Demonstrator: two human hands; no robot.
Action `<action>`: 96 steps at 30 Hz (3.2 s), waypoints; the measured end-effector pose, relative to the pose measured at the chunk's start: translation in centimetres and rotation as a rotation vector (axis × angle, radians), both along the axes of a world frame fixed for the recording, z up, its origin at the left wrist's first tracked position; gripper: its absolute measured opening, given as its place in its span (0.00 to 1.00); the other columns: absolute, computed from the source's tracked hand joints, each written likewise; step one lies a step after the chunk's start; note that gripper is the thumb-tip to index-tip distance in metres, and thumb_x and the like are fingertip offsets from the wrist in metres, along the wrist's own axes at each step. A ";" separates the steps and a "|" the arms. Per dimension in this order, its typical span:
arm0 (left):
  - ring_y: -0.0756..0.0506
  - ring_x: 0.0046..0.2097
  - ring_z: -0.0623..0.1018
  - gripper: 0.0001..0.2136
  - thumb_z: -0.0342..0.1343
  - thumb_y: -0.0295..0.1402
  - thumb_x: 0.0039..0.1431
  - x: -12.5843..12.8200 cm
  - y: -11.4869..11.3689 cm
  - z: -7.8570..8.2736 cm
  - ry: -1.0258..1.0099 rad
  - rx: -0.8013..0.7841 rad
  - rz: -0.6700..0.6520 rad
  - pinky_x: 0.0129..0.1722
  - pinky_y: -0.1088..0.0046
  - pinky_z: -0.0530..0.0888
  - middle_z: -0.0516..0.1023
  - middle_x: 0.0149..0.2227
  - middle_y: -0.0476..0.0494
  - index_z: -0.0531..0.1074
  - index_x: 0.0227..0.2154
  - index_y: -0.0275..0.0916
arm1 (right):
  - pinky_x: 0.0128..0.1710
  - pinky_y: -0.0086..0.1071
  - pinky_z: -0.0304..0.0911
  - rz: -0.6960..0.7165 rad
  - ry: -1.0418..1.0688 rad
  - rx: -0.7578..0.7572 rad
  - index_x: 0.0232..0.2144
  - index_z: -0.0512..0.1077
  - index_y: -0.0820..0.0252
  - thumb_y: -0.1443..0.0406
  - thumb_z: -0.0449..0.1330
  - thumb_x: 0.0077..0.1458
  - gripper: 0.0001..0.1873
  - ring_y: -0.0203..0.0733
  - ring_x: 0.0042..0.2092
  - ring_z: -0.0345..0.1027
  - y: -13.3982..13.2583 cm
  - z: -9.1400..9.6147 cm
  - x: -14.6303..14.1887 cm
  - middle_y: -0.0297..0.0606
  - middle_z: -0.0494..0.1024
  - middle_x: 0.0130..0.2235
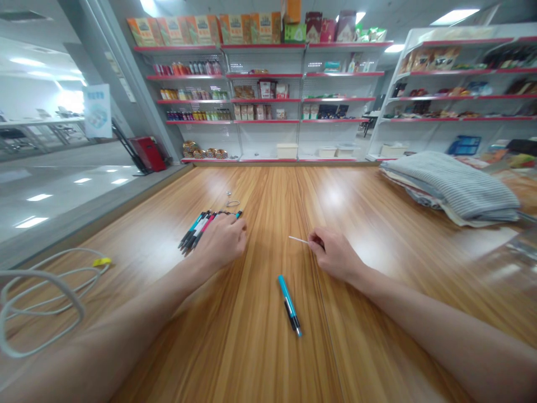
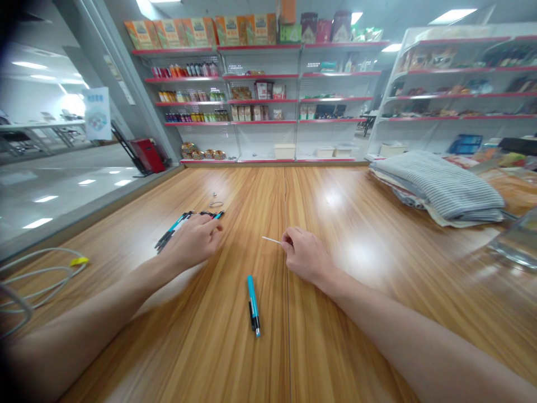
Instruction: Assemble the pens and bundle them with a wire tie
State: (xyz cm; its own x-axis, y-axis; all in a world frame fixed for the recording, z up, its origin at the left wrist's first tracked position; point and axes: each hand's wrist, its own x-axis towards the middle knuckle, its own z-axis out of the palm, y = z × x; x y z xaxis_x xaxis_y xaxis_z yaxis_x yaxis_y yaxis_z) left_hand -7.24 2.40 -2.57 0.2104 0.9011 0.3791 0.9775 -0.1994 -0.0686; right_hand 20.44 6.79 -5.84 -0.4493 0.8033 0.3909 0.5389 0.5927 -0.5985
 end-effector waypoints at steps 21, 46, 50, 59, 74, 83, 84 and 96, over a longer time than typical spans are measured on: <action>0.49 0.28 0.73 0.05 0.44 0.31 0.66 5.7 -3.4 -2.4 -0.513 -0.089 -0.264 0.28 0.75 0.66 0.72 0.27 0.48 0.64 0.35 0.38 | 0.20 0.27 0.46 0.212 0.559 -0.646 0.25 0.65 0.61 0.54 0.58 0.54 0.16 0.30 0.21 0.52 1.9 -0.1 0.7 0.31 0.64 0.23; 0.47 0.36 0.72 0.08 0.44 0.30 0.66 5.5 -3.4 -2.8 -0.370 -0.034 -0.417 0.37 0.70 0.70 0.70 0.34 0.44 0.68 0.42 0.38 | 0.45 0.40 0.67 0.394 0.084 0.269 0.53 0.64 0.59 0.75 0.52 0.55 0.23 0.45 0.46 0.64 -3.0 1.3 -1.7 0.46 0.66 0.44; 0.47 0.36 0.71 0.08 0.45 0.30 0.66 5.4 -3.4 -2.7 -0.399 -0.024 -0.423 0.37 0.70 0.70 0.70 0.34 0.44 0.69 0.42 0.38 | 0.41 0.37 0.69 0.332 0.175 0.217 0.51 0.64 0.57 0.73 0.53 0.56 0.20 0.41 0.41 0.67 -2.7 1.0 -1.4 0.41 0.69 0.39; 0.48 0.35 0.72 0.08 0.45 0.31 0.66 5.3 -3.4 -2.7 -0.485 0.020 -0.422 0.35 0.72 0.69 0.70 0.34 0.45 0.69 0.41 0.38 | 0.43 0.38 0.70 0.225 0.345 0.181 0.49 0.64 0.56 0.68 0.56 0.58 0.16 0.42 0.41 0.70 -2.6 0.4 -1.5 0.41 0.73 0.40; 0.46 0.39 0.71 0.09 0.47 0.28 0.64 5.3 -3.5 -2.1 -0.338 0.107 -0.440 0.40 0.67 0.70 0.72 0.37 0.42 0.71 0.43 0.37 | 0.31 0.31 0.60 0.201 -0.067 0.341 0.37 0.71 0.61 0.62 0.54 0.61 0.08 0.37 0.29 0.66 -2.6 0.7 -1.1 0.38 0.75 0.30; 0.43 0.42 0.71 0.11 0.43 0.25 0.65 5.5 -4.4 -0.3 0.012 0.280 -0.536 0.40 0.65 0.72 0.73 0.38 0.37 0.70 0.42 0.33 | 0.32 0.31 0.60 0.202 -0.047 0.242 0.40 0.68 0.60 0.62 0.56 0.59 0.08 0.38 0.30 0.65 -3.0 0.6 -1.5 0.37 0.73 0.31; 0.43 0.42 0.71 0.11 0.43 0.25 0.65 5.5 -4.4 -0.2 0.022 0.286 -0.531 0.40 0.65 0.72 0.73 0.37 0.37 0.70 0.42 0.33 | 0.33 0.31 0.60 0.220 -0.024 0.234 0.42 0.67 0.60 0.63 0.57 0.58 0.10 0.38 0.32 0.66 -3.0 0.6 -1.5 0.38 0.74 0.33; 0.42 0.42 0.71 0.11 0.42 0.25 0.66 6.0 -4.7 0.0 0.061 0.253 -0.501 0.40 0.64 0.72 0.72 0.37 0.38 0.69 0.42 0.31 | 0.33 0.33 0.60 0.254 -0.056 0.367 0.39 0.69 0.61 0.66 0.55 0.60 0.06 0.40 0.33 0.65 -3.0 0.5 -1.6 0.39 0.74 0.33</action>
State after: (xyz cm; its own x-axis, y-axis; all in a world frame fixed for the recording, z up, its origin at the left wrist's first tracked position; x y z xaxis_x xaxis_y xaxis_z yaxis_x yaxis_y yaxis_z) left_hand -1.23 -2.25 -2.54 0.6175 0.5683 0.5438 0.7605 -0.6080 -0.2282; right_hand 18.82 3.84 -5.31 -0.6428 0.4778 0.5988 0.3747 0.8779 -0.2983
